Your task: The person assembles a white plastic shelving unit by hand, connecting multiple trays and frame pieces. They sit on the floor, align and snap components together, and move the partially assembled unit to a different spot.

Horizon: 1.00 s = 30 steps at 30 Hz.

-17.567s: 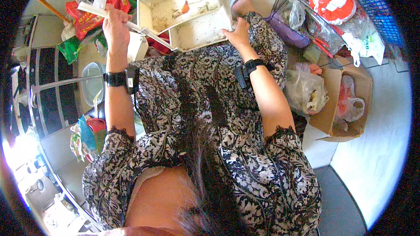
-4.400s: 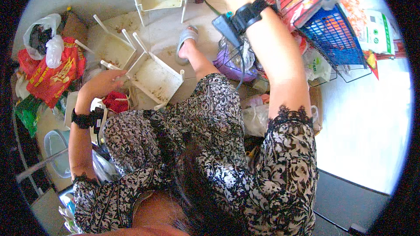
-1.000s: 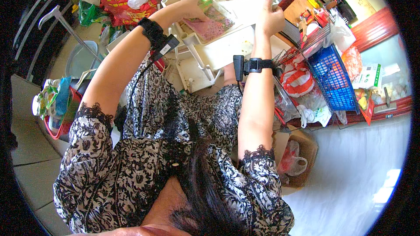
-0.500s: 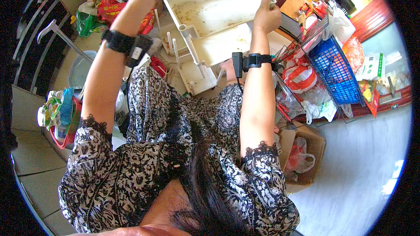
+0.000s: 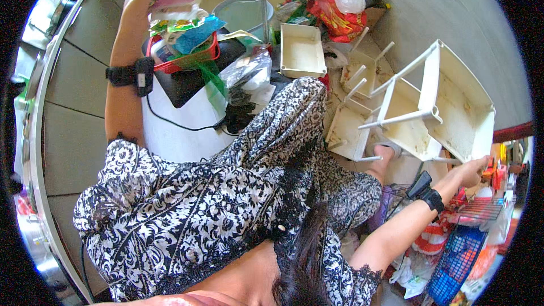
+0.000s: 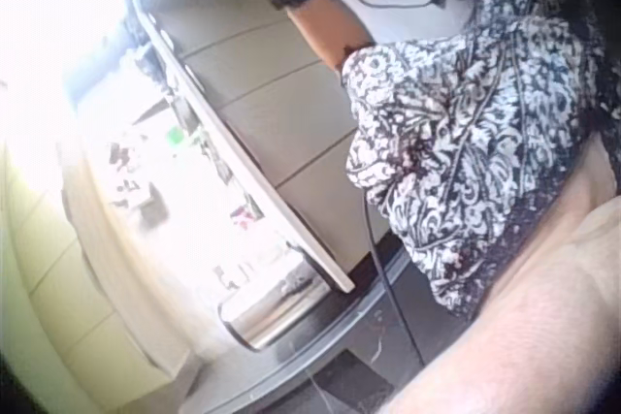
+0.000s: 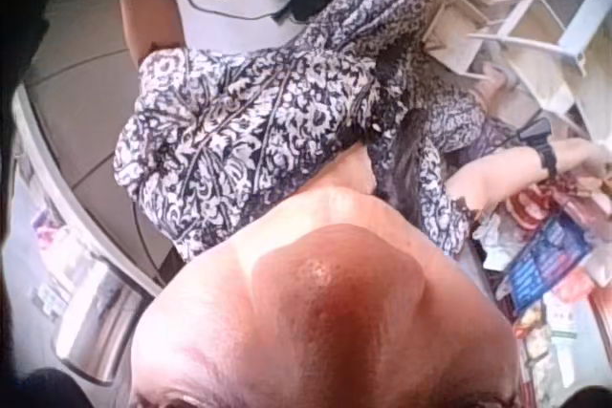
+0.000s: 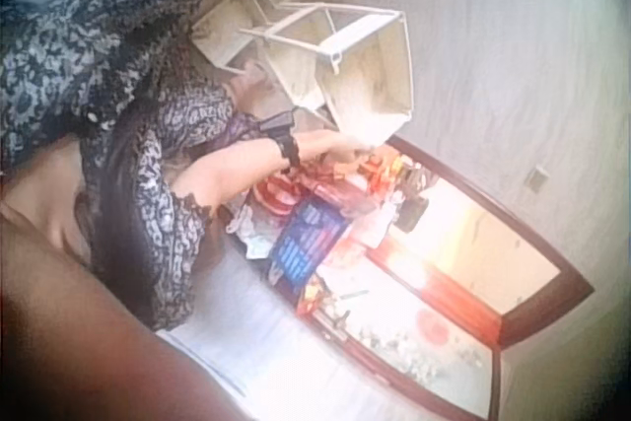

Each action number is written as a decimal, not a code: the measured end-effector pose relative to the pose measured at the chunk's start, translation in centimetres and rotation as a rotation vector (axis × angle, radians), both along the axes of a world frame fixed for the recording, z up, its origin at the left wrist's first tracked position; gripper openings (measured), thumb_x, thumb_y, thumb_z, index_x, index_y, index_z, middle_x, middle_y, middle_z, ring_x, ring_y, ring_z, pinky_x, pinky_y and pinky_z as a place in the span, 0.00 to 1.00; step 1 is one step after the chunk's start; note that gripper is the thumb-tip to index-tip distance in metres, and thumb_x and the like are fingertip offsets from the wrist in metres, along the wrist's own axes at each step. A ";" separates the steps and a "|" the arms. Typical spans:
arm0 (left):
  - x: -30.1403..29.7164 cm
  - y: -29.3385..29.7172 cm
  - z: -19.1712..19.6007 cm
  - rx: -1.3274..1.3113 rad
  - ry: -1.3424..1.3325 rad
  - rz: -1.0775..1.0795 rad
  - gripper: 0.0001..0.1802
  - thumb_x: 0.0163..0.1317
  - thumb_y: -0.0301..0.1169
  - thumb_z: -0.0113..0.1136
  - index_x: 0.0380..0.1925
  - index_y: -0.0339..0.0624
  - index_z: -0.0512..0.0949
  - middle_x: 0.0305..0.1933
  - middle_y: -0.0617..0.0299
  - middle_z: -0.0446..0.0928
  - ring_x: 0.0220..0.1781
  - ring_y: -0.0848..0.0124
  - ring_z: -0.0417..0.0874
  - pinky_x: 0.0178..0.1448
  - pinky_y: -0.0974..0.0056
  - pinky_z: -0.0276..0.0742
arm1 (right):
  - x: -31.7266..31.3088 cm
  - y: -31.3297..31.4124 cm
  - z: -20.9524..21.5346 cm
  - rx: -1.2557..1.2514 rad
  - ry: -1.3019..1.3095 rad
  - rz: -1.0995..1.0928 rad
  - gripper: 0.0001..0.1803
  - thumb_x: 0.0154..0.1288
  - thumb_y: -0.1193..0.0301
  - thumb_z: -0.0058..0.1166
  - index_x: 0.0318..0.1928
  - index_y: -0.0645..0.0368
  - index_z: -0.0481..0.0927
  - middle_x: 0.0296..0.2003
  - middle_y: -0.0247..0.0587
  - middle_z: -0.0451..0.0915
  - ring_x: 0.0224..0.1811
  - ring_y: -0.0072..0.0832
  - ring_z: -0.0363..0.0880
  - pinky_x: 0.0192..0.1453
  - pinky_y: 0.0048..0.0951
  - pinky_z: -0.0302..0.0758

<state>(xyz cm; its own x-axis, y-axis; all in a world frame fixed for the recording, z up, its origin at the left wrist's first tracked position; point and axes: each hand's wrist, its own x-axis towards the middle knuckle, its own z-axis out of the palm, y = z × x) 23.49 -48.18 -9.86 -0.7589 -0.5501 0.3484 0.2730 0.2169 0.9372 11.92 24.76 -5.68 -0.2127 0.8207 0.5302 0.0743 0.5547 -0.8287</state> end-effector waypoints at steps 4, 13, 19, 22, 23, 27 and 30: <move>1.8 -4.8 -4.9 0.084 -0.132 0.135 0.29 0.50 0.32 0.72 0.50 0.32 0.70 0.42 0.55 0.78 0.38 0.67 0.82 0.39 0.61 0.83 | -1.0 1.2 1.1 -0.066 -0.074 -0.066 0.33 0.65 0.51 0.54 0.44 0.78 0.78 0.45 0.61 0.80 0.45 0.41 0.80 0.48 0.39 0.76; -2.6 0.9 -14.1 -1.298 -0.514 0.873 0.44 0.56 0.66 0.54 0.58 0.39 0.68 0.53 0.47 0.74 0.54 0.52 0.75 0.53 0.50 0.72 | -1.3 1.4 -1.1 -0.088 0.142 0.094 0.31 0.63 0.52 0.56 0.42 0.76 0.80 0.43 0.58 0.82 0.43 0.40 0.82 0.47 0.39 0.76; 1.1 -1.8 -13.7 -1.409 -0.381 0.863 0.41 0.61 0.63 0.51 0.66 0.48 0.63 0.59 0.54 0.72 0.61 0.57 0.71 0.59 0.50 0.66 | -4.7 -1.2 -2.6 -0.131 0.272 0.096 0.30 0.60 0.51 0.58 0.35 0.75 0.82 0.36 0.56 0.84 0.37 0.40 0.84 0.42 0.39 0.78; 2.6 -1.8 -14.4 -1.313 -0.473 0.789 0.43 0.61 0.62 0.50 0.71 0.52 0.55 0.67 0.52 0.64 0.68 0.55 0.64 0.68 0.41 0.54 | -5.0 -1.9 -2.2 -0.173 0.249 0.128 0.31 0.60 0.51 0.57 0.34 0.76 0.82 0.36 0.58 0.84 0.38 0.42 0.84 0.43 0.38 0.78; 3.0 -1.7 -14.6 -1.317 -0.554 0.819 0.44 0.62 0.62 0.49 0.71 0.53 0.53 0.69 0.52 0.61 0.69 0.54 0.62 0.69 0.39 0.51 | -5.2 -2.0 -2.1 -0.183 0.243 0.138 0.32 0.60 0.50 0.57 0.35 0.76 0.82 0.37 0.58 0.84 0.38 0.43 0.84 0.43 0.39 0.78; 4.0 -0.7 -15.2 -1.305 -0.374 0.819 0.44 0.63 0.61 0.47 0.73 0.57 0.48 0.74 0.52 0.53 0.73 0.53 0.56 0.70 0.33 0.45 | -5.2 -2.0 -2.1 -0.244 0.243 0.205 0.32 0.60 0.49 0.56 0.37 0.74 0.82 0.38 0.58 0.84 0.39 0.44 0.84 0.43 0.40 0.78; 4.9 -0.5 -15.1 -1.327 -0.300 0.790 0.42 0.65 0.60 0.44 0.74 0.56 0.48 0.74 0.54 0.52 0.74 0.54 0.55 0.69 0.33 0.46 | -4.9 -2.0 -2.4 -0.200 0.176 0.114 0.33 0.59 0.48 0.55 0.37 0.74 0.82 0.38 0.58 0.84 0.40 0.44 0.84 0.44 0.40 0.78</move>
<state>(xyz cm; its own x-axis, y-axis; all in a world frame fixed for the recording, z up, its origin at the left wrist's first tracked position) 28.42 -48.71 -24.93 -0.5660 -0.2615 0.7818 -0.4566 0.8890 -0.0332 7.06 22.78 -8.10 -0.2288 0.8889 0.3970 -0.1338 0.3752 -0.9172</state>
